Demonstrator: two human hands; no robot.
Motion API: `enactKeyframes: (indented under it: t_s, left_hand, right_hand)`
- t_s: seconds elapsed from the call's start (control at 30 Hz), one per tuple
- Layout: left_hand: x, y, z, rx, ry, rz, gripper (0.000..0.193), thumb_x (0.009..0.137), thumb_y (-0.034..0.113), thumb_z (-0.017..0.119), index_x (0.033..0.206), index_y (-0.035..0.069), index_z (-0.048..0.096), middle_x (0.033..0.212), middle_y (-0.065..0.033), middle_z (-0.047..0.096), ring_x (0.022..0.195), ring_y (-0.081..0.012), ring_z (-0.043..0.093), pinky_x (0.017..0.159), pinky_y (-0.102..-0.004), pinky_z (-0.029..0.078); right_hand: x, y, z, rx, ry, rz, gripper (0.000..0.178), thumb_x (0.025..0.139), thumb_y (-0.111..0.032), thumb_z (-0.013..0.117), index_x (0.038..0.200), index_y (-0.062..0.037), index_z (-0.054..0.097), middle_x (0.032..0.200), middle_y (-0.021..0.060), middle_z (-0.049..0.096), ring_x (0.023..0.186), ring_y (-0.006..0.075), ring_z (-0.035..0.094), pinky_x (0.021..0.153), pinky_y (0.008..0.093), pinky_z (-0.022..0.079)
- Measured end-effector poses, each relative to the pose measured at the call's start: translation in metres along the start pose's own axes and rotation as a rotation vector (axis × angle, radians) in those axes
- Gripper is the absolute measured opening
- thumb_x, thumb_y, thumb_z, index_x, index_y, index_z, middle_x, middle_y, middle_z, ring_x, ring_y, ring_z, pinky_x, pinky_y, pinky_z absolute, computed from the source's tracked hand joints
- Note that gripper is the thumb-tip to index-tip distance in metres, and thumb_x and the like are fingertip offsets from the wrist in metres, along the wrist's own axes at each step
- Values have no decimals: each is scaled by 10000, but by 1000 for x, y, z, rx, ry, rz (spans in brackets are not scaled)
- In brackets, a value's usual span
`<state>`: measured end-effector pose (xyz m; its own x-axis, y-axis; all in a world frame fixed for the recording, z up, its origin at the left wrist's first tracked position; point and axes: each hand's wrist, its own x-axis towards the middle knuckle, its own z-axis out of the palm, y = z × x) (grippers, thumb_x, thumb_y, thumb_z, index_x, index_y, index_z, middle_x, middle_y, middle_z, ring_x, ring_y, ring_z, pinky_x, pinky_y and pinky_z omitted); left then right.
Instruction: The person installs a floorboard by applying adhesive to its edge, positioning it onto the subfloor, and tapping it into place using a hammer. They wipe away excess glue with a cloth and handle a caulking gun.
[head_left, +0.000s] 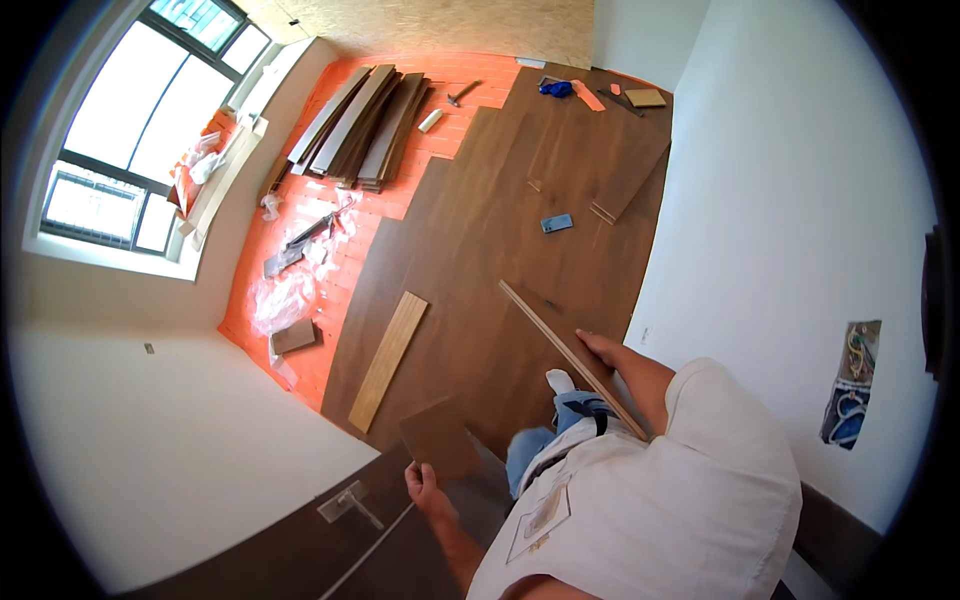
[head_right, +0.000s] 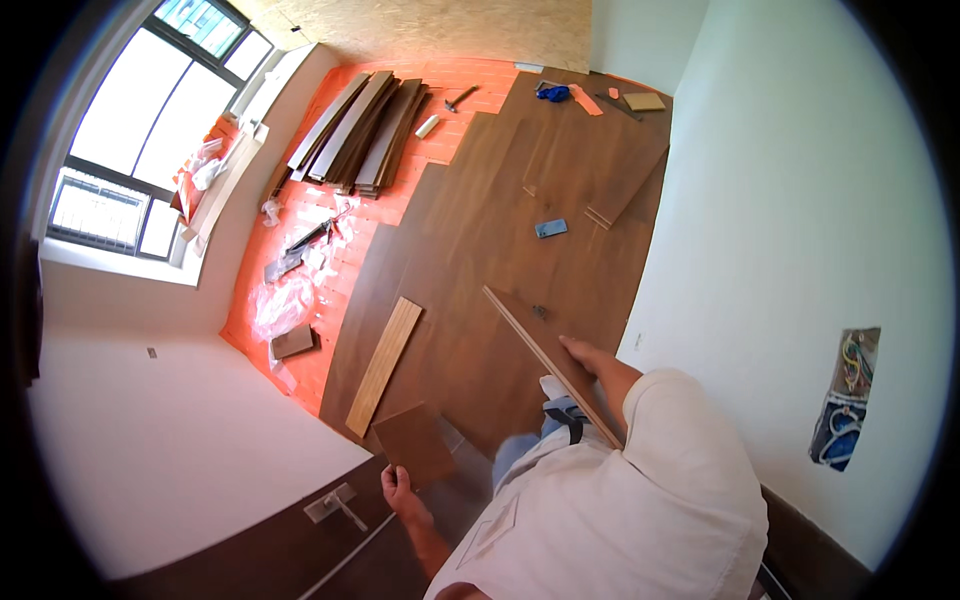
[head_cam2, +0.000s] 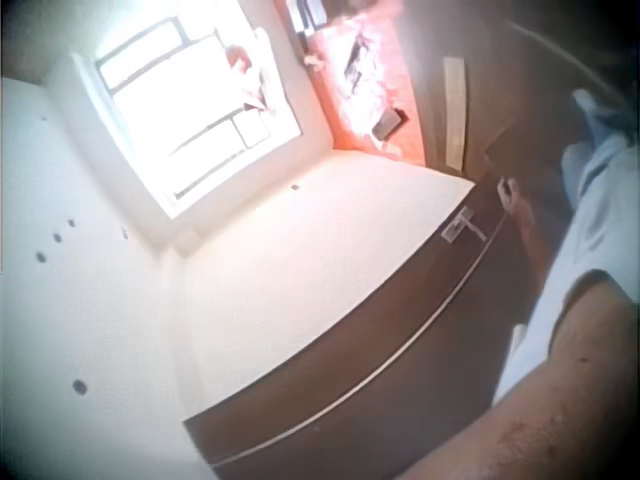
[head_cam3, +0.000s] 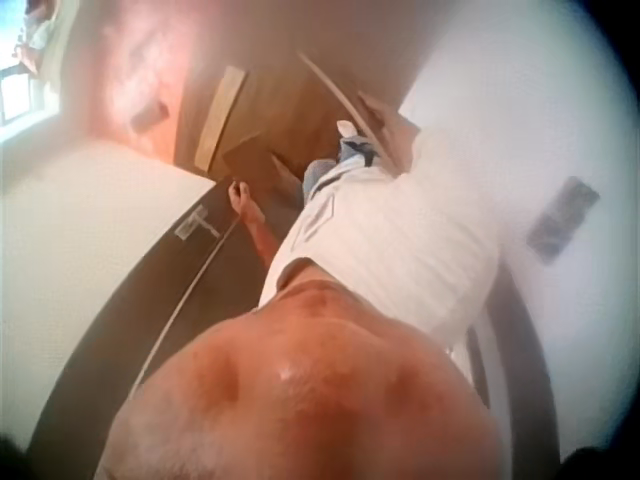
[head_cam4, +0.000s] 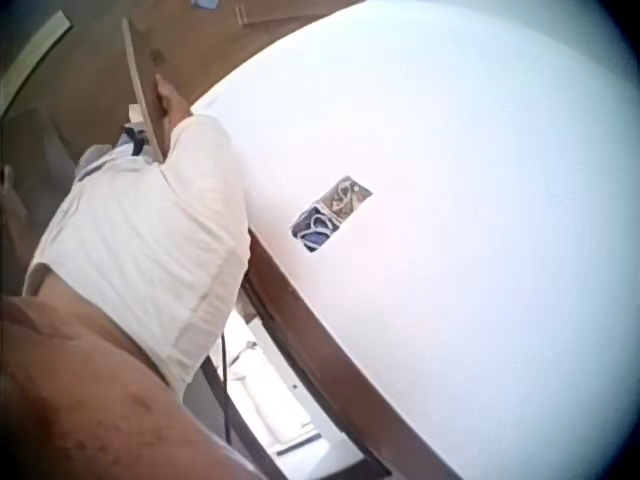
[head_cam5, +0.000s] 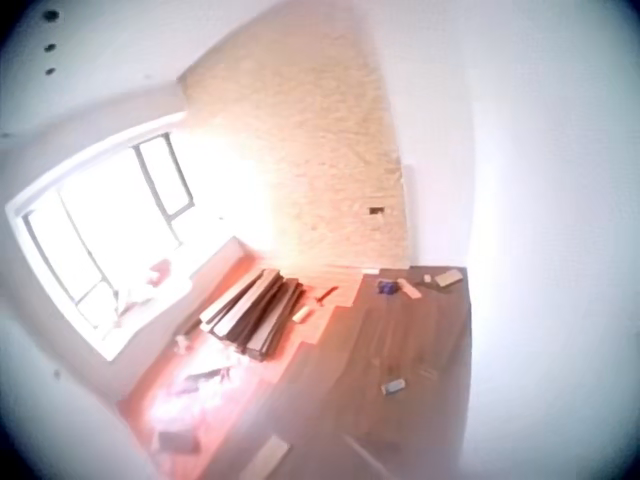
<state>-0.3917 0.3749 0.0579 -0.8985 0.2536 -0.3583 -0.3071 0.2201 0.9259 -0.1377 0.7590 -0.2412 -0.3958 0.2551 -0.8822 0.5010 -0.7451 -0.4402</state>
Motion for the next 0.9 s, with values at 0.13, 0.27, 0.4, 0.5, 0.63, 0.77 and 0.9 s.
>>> enactKeyframes:
  t_s: [0.13, 0.27, 0.4, 0.5, 0.63, 0.77, 0.9]
  left_hand:
    - [56, 14, 34, -12, 0, -22, 180, 1075, 154, 586, 1172, 7, 622, 1070, -19, 653, 977, -107, 598, 886, -267, 491]
    - [140, 11, 55, 14, 1, -91, 214, 1078, 175, 583, 1194, -1, 621, 1098, -39, 657, 1019, -127, 603, 909, -282, 498]
    - [252, 70, 124, -9, -73, -145, 237, 1079, 193, 581, 1204, -4, 623, 1107, -46, 653, 1037, -151, 606, 927, -309, 502]
    - [330, 111, 193, -92, -121, -167, 247, 1075, 211, 581, 1169, -12, 629, 1108, -69, 658, 1020, -159, 620, 892, -324, 516]
    - [469, 146, 270, -176, -273, -114, 219, 1070, 213, 609, 1135, 6, 634, 1098, -64, 646, 994, -139, 614, 895, -308, 513]
    - [564, 227, 366, -102, -455, -92, 211, 1074, 222, 608, 1121, 17, 629, 1041, -19, 643, 976, -120, 610, 916, -301, 512]
    - [648, 222, 451, -117, -574, -57, 193, 1064, 157, 618, 1169, -1, 653, 1157, -62, 686, 1047, -129, 653, 917, -302, 544]
  right_hand:
    - [30, -15, -28, -106, 187, 12, 662, 1088, -565, 430, 1480, -42, 532, 1498, 125, 569, 1295, 231, 569, 1106, 389, 421]
    - [53, 8, -70, -44, 258, 129, 658, 1073, -593, 451, 1384, -42, 629, 1406, 159, 652, 1226, 262, 635, 1073, 413, 462]
    - [32, -32, -64, -13, 386, 306, 704, 1053, -624, 479, 1367, -13, 634, 1378, 177, 666, 1218, 288, 642, 1080, 425, 459]
    - [30, -41, -74, 100, 439, 327, 735, 1035, -640, 507, 1380, -1, 620, 1391, 177, 659, 1240, 295, 630, 1086, 425, 454]
    - [41, -134, -45, 200, 464, 256, 746, 1003, -652, 569, 1376, -8, 621, 1382, 169, 664, 1255, 294, 621, 1085, 421, 460]
    - [-11, -273, -4, 362, 305, 173, 781, 955, -678, 634, 1349, -3, 631, 1318, 163, 695, 1196, 283, 655, 1063, 417, 487]
    - [30, -297, -25, 329, 343, 341, 824, 923, -708, 657, 1298, 27, 662, 1250, 158, 720, 1074, 271, 699, 1001, 407, 532]
